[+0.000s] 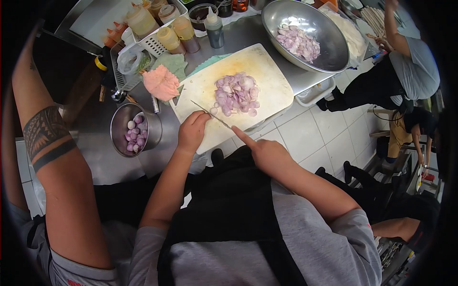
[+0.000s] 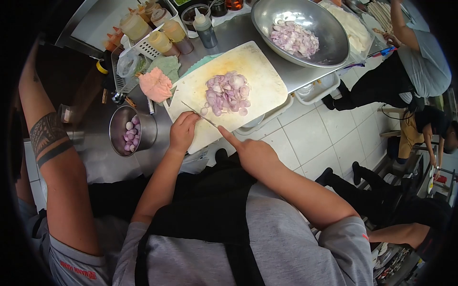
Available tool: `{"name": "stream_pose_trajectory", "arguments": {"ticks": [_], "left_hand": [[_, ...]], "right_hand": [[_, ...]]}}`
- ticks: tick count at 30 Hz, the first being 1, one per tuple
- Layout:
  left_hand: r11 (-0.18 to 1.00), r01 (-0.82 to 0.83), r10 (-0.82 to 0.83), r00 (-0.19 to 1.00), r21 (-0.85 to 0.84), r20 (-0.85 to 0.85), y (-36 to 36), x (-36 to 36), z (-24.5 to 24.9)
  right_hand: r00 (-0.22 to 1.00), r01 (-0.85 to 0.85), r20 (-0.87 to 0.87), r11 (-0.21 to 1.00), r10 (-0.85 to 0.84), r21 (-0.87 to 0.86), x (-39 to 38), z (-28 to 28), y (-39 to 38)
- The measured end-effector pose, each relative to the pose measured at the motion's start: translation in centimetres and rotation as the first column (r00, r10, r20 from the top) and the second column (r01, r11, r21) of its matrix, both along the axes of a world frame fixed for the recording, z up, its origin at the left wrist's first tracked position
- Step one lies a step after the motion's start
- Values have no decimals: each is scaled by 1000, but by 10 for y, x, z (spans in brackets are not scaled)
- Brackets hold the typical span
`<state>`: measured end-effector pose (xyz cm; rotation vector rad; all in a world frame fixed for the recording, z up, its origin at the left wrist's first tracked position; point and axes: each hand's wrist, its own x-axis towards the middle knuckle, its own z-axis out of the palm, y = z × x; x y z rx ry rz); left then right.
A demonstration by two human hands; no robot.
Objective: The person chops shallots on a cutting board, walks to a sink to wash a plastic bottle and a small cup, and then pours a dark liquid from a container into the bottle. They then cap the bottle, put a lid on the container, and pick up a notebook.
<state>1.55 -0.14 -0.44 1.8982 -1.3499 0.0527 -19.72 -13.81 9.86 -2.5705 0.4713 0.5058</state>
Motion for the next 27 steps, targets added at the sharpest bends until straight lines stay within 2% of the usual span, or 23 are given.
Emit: {"name": "stream_pose_trajectory", "arguments": {"ticks": [3, 5, 8, 12, 14, 20, 21, 23, 24, 25, 26, 27], "left_hand": [[1000, -7, 7, 1000, 9, 7, 1, -1, -4], [1000, -10, 10, 1000, -3, 10, 1, -2, -3], [1000, 3, -3, 1000, -16, -5, 2, 0, -2], [1000, -2, 2, 1000, 11, 7, 2, 0, -3], [1000, 6, -6, 1000, 2, 15, 1, -1, -2], [1000, -7, 7, 1000, 3, -31, 1, -1, -4], [1000, -3, 3, 1000, 3, -14, 3, 0, -7], [998, -44, 35, 987, 48, 157, 6, 1, -20], [987, -61, 12, 950, 148, 313, 11, 12, -52], [972, -54, 15, 986, 229, 168, 12, 10, -54], [986, -25, 35, 998, 163, -54, 14, 14, -72], [978, 1, 51, 968, 207, -245, 12, 12, -56]], "right_hand": [[998, -4, -59, 1000, 5, 17, -5, -5, 4], [998, 31, 59, 999, -33, 36, 7, -25, 5], [1000, 29, -6, 998, -29, 59, 7, -1, 3], [999, 33, -32, 997, -31, 63, -4, -8, 6], [998, 53, 41, 997, -55, 48, 7, -27, 7], [999, 44, 20, 998, -45, 52, 13, -23, 4], [999, 36, 33, 998, -37, 44, 7, -24, 5], [987, 33, 158, 999, -34, 14, -8, -25, 5], [997, 19, 76, 999, -23, 48, -11, -8, 3], [999, 14, 31, 998, -16, 62, -13, 2, 2], [999, 10, 53, 998, -13, 66, -17, 5, 1], [995, 21, 98, 996, -29, 82, -20, 3, 1]]}}
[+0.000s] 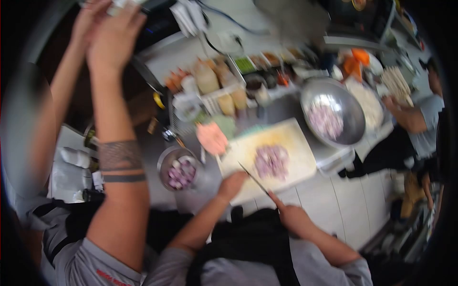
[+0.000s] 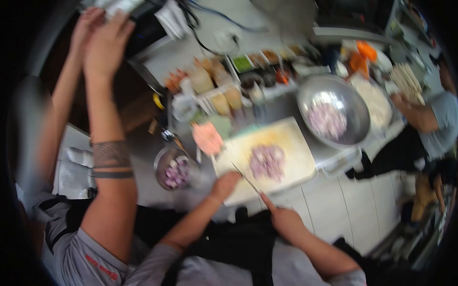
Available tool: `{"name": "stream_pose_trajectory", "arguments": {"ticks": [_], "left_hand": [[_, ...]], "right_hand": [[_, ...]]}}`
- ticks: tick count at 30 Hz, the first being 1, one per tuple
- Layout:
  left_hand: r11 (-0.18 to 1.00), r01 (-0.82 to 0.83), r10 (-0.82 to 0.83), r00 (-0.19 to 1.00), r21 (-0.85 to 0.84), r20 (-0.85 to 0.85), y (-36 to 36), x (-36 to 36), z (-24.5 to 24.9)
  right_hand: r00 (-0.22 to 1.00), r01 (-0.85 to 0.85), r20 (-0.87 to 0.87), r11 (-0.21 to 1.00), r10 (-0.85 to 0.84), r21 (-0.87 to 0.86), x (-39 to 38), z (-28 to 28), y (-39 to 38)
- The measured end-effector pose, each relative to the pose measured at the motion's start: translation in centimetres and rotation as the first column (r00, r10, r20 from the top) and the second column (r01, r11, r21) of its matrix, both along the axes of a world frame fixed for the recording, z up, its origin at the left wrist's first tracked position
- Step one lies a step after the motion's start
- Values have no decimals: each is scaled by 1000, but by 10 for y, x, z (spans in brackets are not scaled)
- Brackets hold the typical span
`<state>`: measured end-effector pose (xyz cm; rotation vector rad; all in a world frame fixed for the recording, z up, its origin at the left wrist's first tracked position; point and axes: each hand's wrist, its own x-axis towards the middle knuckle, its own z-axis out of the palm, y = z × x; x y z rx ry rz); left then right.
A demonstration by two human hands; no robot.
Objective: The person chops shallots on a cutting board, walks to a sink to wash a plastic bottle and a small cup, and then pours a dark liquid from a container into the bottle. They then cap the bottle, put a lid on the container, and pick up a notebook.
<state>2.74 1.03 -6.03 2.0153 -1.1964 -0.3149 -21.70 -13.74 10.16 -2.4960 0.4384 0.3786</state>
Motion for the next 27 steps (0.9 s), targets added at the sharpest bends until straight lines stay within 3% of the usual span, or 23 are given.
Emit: {"name": "stream_pose_trajectory", "arguments": {"ticks": [3, 4, 6, 12, 18, 22, 27], "left_hand": [[998, 54, -53, 998, -24, 30, -5, -6, 45], [999, 51, -50, 998, -21, 41, -7, -12, 77], [997, 65, -62, 995, -38, 75, -2, -13, 58], [991, 50, -32, 989, -124, 148, -2, -11, 56], [988, 82, -56, 979, -128, 198, 0, -9, 54], [981, 73, -30, 971, -178, 236, 0, -10, 51], [989, 77, -57, 986, -125, 158, 1, -11, 48]], "right_hand": [[995, -29, -101, 997, 21, -75, 19, -8, 3], [997, -36, -64, 997, 31, -69, 26, -21, 3], [999, -49, 3, 997, 50, -62, 34, -35, 6], [994, -37, -99, 999, 35, -23, 15, 22, 7], [996, -29, -80, 999, 26, -46, 40, -13, 12], [996, -38, -83, 998, 34, -44, 24, 8, 9], [997, -20, -74, 1000, 19, -24, 17, 7, 12]]}}
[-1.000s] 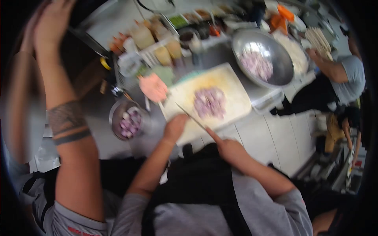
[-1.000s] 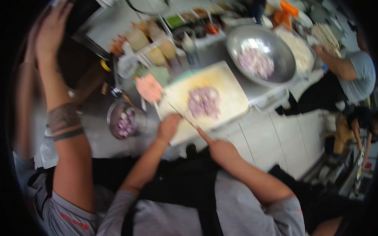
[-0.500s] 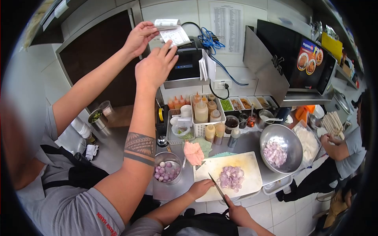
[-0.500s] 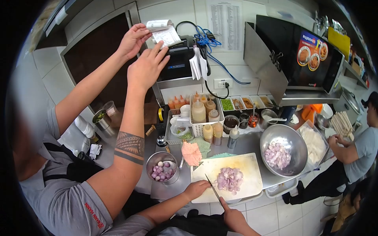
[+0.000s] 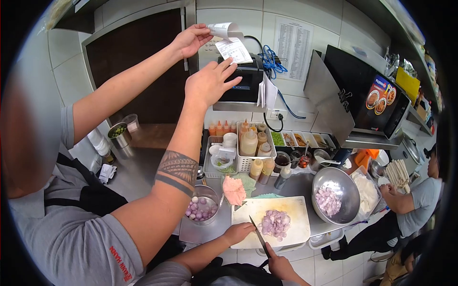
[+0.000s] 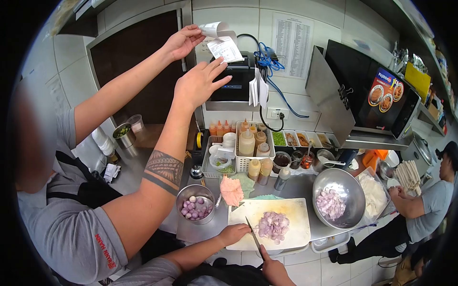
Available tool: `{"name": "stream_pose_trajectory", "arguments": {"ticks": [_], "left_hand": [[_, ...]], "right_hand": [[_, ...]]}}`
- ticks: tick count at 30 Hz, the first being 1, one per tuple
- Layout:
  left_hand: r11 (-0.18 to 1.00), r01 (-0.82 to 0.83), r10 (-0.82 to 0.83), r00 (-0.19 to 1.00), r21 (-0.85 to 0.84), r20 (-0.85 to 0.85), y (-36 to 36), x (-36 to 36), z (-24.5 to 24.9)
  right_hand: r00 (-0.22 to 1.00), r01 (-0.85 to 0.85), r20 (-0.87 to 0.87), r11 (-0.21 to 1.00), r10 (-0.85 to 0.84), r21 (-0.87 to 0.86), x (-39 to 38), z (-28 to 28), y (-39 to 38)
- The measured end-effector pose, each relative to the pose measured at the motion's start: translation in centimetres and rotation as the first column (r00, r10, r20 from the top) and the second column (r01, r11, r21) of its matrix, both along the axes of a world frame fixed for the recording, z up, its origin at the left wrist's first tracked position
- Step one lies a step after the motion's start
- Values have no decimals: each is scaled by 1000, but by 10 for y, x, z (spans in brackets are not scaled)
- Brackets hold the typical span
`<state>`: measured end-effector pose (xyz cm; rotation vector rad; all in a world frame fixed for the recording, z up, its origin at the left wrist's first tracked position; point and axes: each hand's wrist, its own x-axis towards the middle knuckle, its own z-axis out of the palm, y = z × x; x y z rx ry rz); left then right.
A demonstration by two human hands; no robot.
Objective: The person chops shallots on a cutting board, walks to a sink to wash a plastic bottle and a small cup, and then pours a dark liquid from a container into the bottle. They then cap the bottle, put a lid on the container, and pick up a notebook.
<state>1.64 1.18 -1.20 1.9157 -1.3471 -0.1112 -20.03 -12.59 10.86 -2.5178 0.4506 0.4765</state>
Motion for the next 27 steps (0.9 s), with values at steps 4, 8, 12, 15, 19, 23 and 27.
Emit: {"name": "stream_pose_trajectory", "arguments": {"ticks": [4, 8, 12, 15, 19, 23, 27], "left_hand": [[1000, 7, -7, 1000, -12, 17, 0, 2, 3], [1000, 12, -11, 998, -4, 56, -1, 3, 2], [1000, 5, -5, 999, 6, 38, -1, 3, -4], [1000, 0, 0, 1000, -2, -14, 1, 3, -1], [1000, 7, -7, 999, -16, 33, -1, 4, -1], [999, 24, -18, 992, -46, 124, 1, 4, -1], [999, 9, -4, 987, -33, 161, -2, 5, 0]], "right_hand": [[999, 4, 34, 1000, -4, -2, -4, 16, 5], [1000, 18, -19, 1000, -18, -3, -5, 14, 6], [999, 17, 38, 1000, -17, 6, 4, -1, 10], [998, 5, 62, 1000, -5, -1, 15, -26, 6], [1000, 17, 7, 1000, -17, -19, 28, -38, 4], [997, -15, 72, 1000, 16, -25, 29, -49, 1], [986, -19, 166, 1000, 20, -8, 25, -62, -13]]}}
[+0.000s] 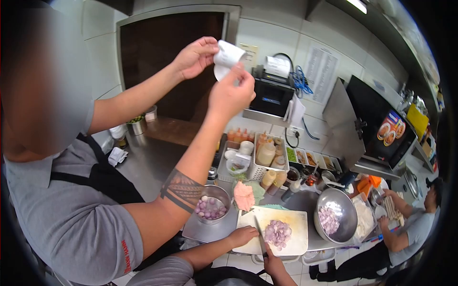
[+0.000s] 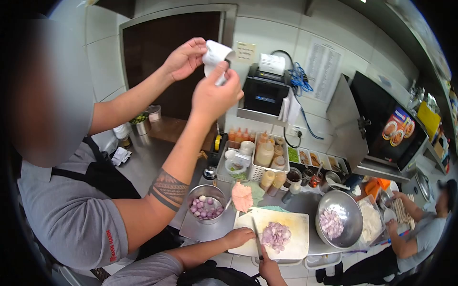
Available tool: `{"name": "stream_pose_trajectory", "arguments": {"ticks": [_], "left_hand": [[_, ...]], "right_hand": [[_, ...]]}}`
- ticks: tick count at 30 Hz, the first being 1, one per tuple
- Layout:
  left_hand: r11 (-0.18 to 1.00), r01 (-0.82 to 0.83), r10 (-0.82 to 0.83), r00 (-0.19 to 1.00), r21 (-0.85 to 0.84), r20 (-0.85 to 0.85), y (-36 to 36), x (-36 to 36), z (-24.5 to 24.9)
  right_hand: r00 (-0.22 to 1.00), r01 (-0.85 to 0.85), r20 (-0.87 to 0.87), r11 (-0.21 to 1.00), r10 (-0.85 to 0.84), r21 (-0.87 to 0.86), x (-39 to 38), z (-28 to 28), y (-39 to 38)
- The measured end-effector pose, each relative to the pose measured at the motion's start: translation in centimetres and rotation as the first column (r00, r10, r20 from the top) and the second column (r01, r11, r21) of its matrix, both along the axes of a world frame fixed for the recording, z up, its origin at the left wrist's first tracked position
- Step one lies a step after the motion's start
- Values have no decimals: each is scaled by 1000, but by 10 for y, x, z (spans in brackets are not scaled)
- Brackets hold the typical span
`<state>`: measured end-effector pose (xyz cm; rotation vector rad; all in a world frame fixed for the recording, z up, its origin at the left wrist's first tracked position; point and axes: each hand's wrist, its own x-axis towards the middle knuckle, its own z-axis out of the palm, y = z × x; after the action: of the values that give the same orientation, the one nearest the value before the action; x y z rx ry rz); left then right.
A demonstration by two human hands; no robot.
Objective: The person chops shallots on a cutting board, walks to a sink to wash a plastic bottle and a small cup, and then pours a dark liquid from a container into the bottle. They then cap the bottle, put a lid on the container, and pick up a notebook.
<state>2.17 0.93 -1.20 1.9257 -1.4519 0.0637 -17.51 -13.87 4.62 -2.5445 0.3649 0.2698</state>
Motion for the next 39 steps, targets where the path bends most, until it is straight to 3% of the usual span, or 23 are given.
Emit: {"name": "stream_pose_trajectory", "arguments": {"ticks": [3, 5, 6, 8, 11, 13, 15, 17, 19, 21, 23, 25, 26, 27, 29, 31, 33, 35, 39], "left_hand": [[994, -60, 50, 993, 93, 110, 1, 2, -4], [990, -138, 138, 990, 1, -13, 5, -3, -1], [987, -153, 156, 985, 48, -73, 12, -6, 8], [979, -203, 204, 977, 33, -67, 22, -13, 15], [975, -210, 219, 967, 74, -132, 36, -20, 11], [974, -221, 215, 972, -49, -98, 37, -15, -11], [963, -244, 224, 960, -110, -170, 36, -21, -16], [873, -414, 260, 844, -259, -470, 45, -20, 14], [770, -566, 342, 755, -293, -559, 39, -11, 12], [760, -619, 115, 428, -199, -896, 30, 3, 7], [817, -563, 229, 514, -124, -827, 23, 5, 11], [930, -362, 211, 681, -71, -701, 21, -6, 37], [954, -265, 169, 863, -141, -476, 16, -6, 32], [971, -142, 99, 972, -192, -214, 13, -9, 22], [982, -34, 18, 996, -185, -89, 9, -12, 0], [997, -44, 25, 951, -56, -308, 13, -12, 14], [999, -18, 4, 946, -38, -325, 13, -6, 21], [1000, 6, 0, 978, 26, -209, 14, 1, 26], [998, 38, -44, 987, -44, -155, 7, 5, 22]], "right_hand": [[992, 119, -40, 992, -117, 31, -3, 4, -10], [995, 98, -24, 995, -97, 18, -10, 8, -10], [996, 79, -37, 996, -77, 47, -17, 24, -2], [995, 74, -75, 984, -63, 159, -25, 32, 3], [996, 87, -16, 984, -85, 153, -34, 22, 14], [987, 105, -130, 988, -90, 113, -26, 35, 22], [996, -34, -85, 999, 34, -3, -31, 18, 22], [995, -14, -101, 997, 22, 78, -35, 14, 22], [997, -25, -69, 1000, 26, 16, -35, 8, 17], [996, 84, -34, 997, -83, 1, -35, -9, 6], [987, 155, -25, 987, -156, -44, -32, -18, -4], [985, 164, -47, 984, -168, -74, -27, 9, 5], [986, 150, -62, 987, -154, -62, -25, 16, 8], [988, 135, -75, 990, -138, -47, -25, 19, 12], [984, 118, -129, 993, -121, -28, -24, 19, 17], [983, 132, -127, 991, -132, -9, -24, 24, 20], [974, 149, -168, 989, -150, -19, -23, 30, 23], [969, 147, -198, 989, -151, -36, -22, 30, 26], [969, 139, -201, 990, -142, -29, -24, 27, 26]]}}
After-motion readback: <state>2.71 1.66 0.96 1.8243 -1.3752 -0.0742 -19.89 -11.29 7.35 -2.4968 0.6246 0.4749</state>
